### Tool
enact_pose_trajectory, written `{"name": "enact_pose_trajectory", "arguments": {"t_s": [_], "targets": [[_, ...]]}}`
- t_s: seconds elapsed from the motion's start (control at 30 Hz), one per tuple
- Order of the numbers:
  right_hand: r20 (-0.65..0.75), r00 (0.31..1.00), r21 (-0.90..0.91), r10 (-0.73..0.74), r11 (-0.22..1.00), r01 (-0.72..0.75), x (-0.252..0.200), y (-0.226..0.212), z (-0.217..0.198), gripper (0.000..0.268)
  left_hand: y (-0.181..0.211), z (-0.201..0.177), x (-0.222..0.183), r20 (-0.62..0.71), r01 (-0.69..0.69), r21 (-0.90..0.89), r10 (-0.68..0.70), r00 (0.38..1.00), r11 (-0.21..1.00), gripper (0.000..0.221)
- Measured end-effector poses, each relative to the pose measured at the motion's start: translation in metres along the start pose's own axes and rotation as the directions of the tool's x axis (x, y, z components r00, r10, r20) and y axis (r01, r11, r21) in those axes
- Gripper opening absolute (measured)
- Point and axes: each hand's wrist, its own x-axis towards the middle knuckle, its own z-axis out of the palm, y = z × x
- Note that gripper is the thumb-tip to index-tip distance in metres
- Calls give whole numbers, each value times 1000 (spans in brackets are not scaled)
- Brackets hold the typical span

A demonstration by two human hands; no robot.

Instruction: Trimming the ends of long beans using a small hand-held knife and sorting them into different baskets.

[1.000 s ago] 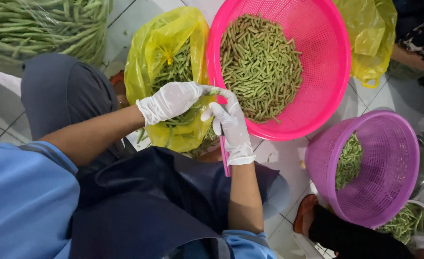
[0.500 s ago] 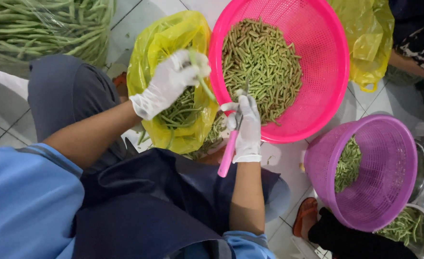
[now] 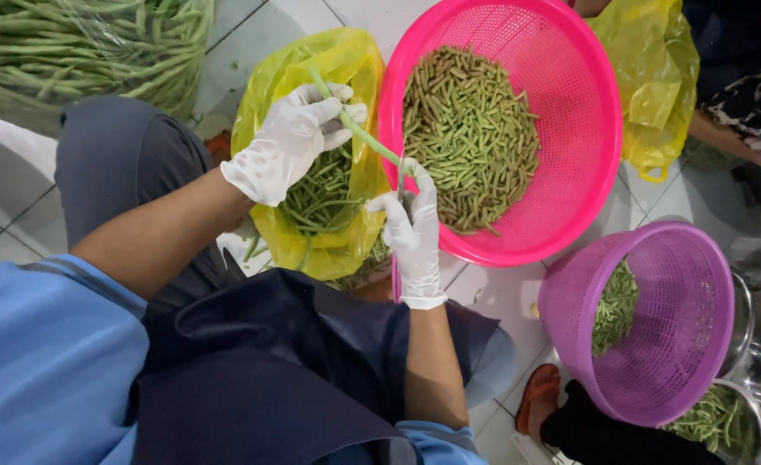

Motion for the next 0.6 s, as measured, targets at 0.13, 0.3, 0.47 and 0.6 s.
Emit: {"name": "enact_pose_trajectory", "arguments": {"t_s": [0.13, 0.3, 0.47, 0.6], "targets": [[-22, 991, -94, -131, 987, 128, -1, 1, 1, 40, -11, -8, 13, 4, 35, -72, -35, 999, 997, 15], [-27, 982, -129, -184, 975, 180, 3, 17, -6, 55, -19, -1, 6, -24, -9, 64, 10, 1000, 998, 18], [-21, 978, -320, -208, 928, 190, 3, 21, -7, 55, -35, -2, 4, 16, 53, 69, -54, 998, 996, 24], [-48, 981, -240, -190, 955, 173, 2, 18, 0, 55, -37, -1, 1, 47, 26, 17, -26, 999, 1000, 24]]}}
